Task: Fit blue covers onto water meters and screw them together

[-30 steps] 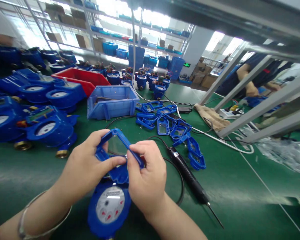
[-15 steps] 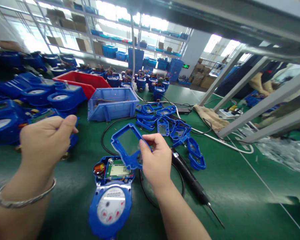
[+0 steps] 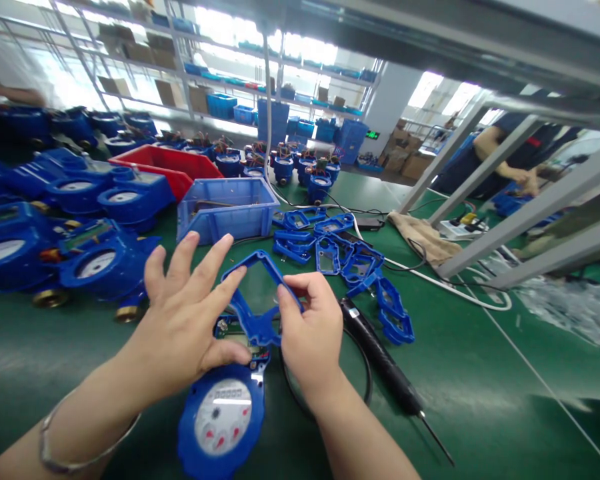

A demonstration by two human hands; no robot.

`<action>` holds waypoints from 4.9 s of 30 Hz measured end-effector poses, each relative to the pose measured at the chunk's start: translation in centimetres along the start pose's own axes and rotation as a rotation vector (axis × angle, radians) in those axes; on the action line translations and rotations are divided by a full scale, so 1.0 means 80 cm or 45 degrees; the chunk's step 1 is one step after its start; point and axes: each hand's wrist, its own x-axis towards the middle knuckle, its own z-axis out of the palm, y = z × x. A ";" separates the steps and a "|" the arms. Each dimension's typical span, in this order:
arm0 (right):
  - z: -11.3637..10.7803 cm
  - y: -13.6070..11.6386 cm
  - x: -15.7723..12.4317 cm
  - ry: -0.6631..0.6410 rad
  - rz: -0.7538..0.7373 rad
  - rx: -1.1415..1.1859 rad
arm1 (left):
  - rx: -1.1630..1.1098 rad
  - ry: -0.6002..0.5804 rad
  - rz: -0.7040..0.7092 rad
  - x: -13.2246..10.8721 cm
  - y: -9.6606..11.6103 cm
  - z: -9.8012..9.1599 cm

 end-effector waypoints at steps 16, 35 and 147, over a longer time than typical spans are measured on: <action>-0.007 -0.003 0.002 0.075 -0.073 0.041 | -0.148 0.606 -0.235 -0.011 -0.011 -0.021; -0.008 0.005 -0.002 0.085 -0.129 -0.015 | -0.315 0.314 0.097 -0.019 0.040 0.009; 0.031 0.025 -0.034 -0.511 1.450 0.633 | -2.136 -0.418 -1.452 -0.080 -0.007 0.043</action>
